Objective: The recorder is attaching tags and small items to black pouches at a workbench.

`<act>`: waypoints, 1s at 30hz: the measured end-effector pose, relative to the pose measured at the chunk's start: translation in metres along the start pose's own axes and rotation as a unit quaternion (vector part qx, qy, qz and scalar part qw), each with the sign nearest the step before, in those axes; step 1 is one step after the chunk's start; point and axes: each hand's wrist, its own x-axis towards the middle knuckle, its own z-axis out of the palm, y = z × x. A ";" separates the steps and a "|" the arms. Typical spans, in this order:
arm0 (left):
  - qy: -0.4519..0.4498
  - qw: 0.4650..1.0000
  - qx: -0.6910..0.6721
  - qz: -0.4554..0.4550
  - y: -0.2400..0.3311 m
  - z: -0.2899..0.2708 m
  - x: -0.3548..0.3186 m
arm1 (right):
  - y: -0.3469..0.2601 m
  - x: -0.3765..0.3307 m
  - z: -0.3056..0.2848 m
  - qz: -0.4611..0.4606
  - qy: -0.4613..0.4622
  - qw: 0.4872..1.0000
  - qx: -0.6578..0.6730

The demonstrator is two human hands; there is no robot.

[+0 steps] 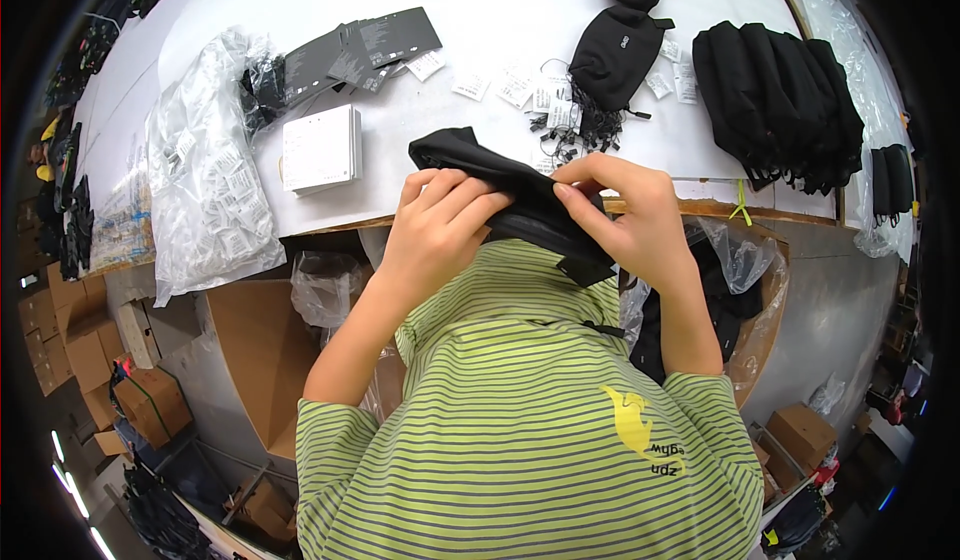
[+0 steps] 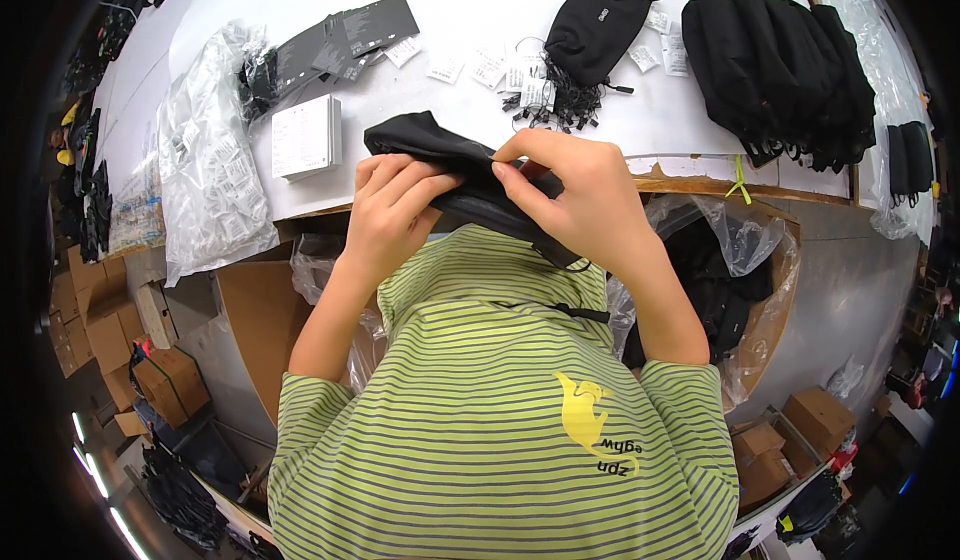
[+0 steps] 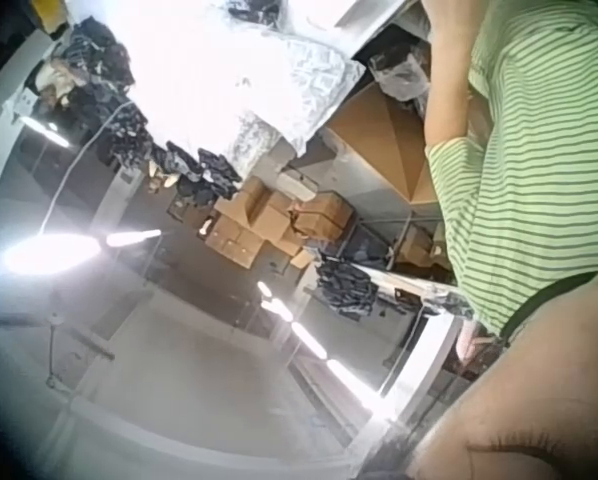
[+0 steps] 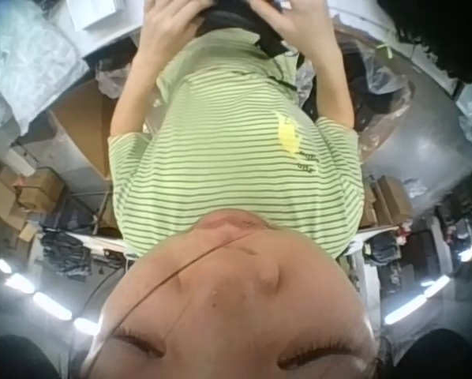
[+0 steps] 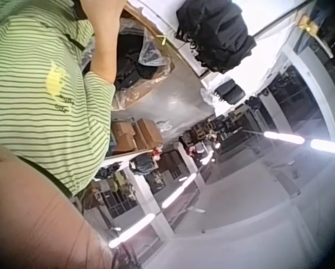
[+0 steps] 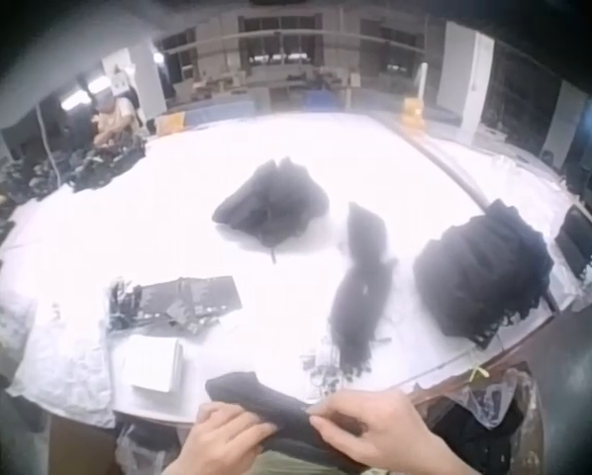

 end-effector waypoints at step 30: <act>0.161 0.934 -0.130 -0.290 0.016 0.002 -0.009 | 0.064 -0.032 0.073 0.217 0.051 0.753 0.619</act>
